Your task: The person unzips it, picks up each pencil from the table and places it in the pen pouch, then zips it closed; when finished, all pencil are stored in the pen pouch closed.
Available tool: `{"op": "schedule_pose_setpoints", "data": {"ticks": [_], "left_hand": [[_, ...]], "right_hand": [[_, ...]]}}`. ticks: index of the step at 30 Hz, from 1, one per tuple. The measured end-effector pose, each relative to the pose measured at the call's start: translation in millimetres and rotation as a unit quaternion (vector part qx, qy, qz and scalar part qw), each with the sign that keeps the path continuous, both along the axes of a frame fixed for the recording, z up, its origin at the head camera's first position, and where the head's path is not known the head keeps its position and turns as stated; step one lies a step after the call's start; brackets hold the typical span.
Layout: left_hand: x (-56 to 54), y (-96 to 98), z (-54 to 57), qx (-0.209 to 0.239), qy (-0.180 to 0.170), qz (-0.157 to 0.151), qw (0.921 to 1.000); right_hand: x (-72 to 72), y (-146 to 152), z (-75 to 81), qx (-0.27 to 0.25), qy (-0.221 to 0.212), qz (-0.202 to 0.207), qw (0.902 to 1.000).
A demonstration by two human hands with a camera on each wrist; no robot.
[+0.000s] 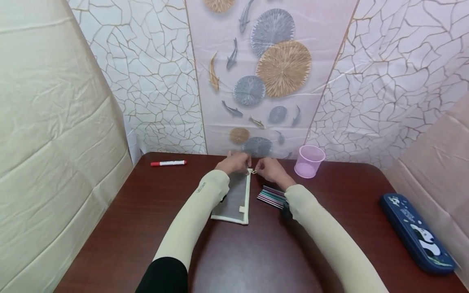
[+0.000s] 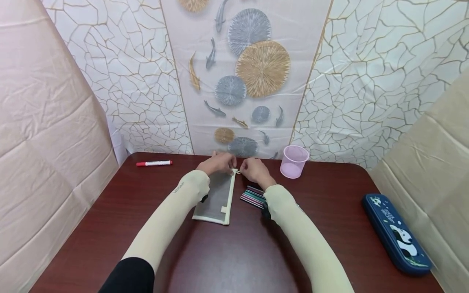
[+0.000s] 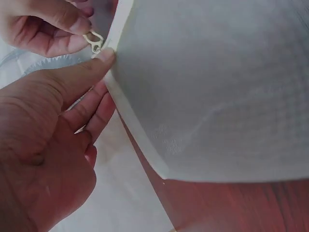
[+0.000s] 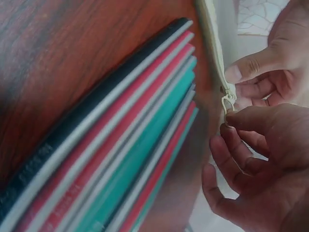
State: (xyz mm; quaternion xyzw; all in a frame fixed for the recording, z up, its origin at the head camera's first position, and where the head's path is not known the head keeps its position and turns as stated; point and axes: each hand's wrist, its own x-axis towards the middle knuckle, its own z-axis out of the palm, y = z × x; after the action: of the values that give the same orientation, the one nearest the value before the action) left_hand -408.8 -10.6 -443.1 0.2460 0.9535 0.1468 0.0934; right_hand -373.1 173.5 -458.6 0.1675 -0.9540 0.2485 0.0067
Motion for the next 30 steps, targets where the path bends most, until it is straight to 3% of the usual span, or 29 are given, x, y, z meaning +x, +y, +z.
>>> {"op": "schedule_pose_setpoints", "data": {"ticks": [8, 14, 17, 25, 30], "left_hand": [[-2.8, -16.2, 22.2, 0.054, -0.032, -0.044, 0.9971], [10.0, -30.6, 41.3, 0.118, -0.093, -0.082, 0.9853], [17.9, -36.1, 50.8, 0.141, -0.106, -0.090, 0.9802], [46.5, -40.5, 72.4, 0.140, -0.077, -0.116, 0.9803], [63.1, -39.4, 81.0, 0.141, -0.049, -0.146, 0.9780]], "right_hand": [[8.4, 5.6, 20.4, 0.010, 0.062, 0.024, 0.9977], [32.0, 5.0, 27.8, -0.004, 0.128, 0.043, 0.9908], [44.0, 4.5, 28.9, -0.014, 0.164, 0.045, 0.9853], [78.7, 6.2, 32.2, -0.047, 0.282, 0.074, 0.9554], [94.1, 8.7, 37.3, -0.054, 0.316, 0.087, 0.9433]]}}
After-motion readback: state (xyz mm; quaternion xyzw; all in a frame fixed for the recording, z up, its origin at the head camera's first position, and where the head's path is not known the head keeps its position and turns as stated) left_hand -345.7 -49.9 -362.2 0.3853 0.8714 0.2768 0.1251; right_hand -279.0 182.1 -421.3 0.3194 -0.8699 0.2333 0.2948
